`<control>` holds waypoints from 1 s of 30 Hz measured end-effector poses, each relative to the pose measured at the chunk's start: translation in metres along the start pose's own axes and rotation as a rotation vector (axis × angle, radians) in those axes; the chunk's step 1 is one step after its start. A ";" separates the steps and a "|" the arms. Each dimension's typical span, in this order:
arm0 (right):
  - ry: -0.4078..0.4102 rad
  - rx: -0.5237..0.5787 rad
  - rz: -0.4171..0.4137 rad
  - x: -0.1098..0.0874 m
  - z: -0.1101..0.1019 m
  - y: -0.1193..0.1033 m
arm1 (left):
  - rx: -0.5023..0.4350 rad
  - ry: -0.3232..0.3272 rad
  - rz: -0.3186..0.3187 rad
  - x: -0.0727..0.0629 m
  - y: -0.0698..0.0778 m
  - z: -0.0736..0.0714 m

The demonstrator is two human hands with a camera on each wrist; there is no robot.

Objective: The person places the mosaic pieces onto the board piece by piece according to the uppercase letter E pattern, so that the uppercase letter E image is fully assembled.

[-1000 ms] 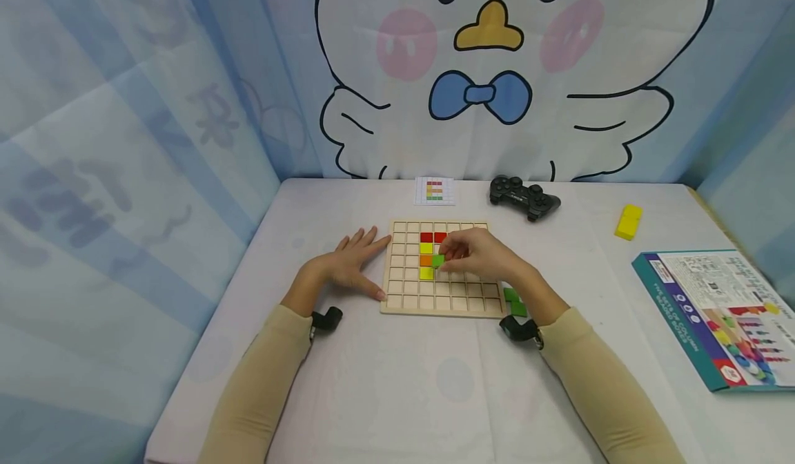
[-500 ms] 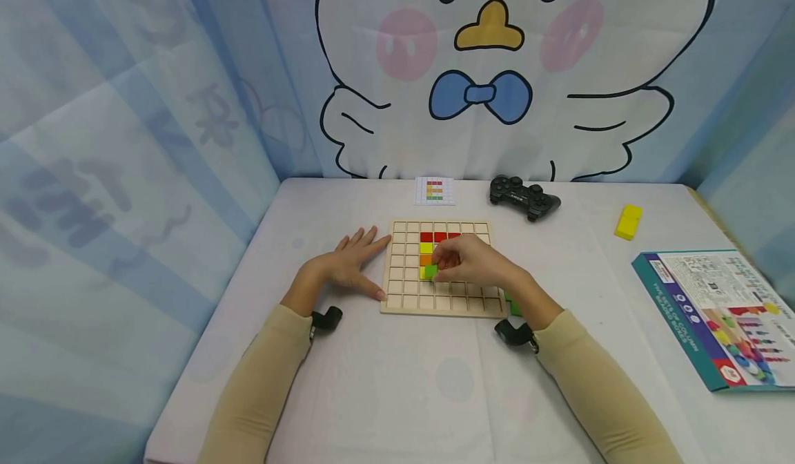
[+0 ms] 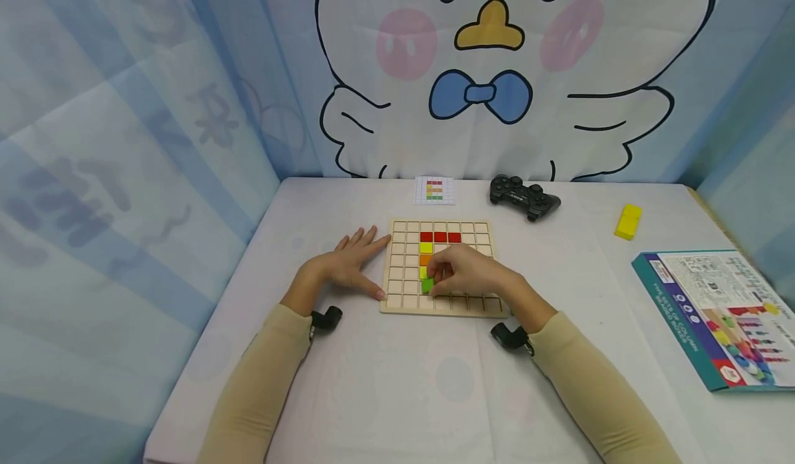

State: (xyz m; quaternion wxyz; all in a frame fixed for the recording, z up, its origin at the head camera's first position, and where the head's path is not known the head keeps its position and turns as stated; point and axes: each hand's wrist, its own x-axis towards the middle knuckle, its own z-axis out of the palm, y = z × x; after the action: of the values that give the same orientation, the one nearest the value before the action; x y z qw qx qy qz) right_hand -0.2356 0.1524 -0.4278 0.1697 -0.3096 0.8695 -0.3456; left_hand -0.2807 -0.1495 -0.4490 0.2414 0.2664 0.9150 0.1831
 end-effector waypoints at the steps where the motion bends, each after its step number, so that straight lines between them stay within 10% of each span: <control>1: -0.001 -0.001 -0.002 0.000 0.000 0.000 | 0.000 -0.001 0.000 0.000 0.000 0.000; 30: 0.012 -0.025 -0.025 0.003 0.006 0.002 | 0.002 0.004 -0.010 0.000 0.002 0.000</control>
State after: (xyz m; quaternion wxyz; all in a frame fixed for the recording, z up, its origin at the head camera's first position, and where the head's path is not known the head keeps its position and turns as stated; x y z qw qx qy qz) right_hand -0.2357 0.1491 -0.4334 0.1562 -0.3203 0.8709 -0.3385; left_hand -0.2799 -0.1482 -0.4480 0.2404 0.2617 0.9170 0.1814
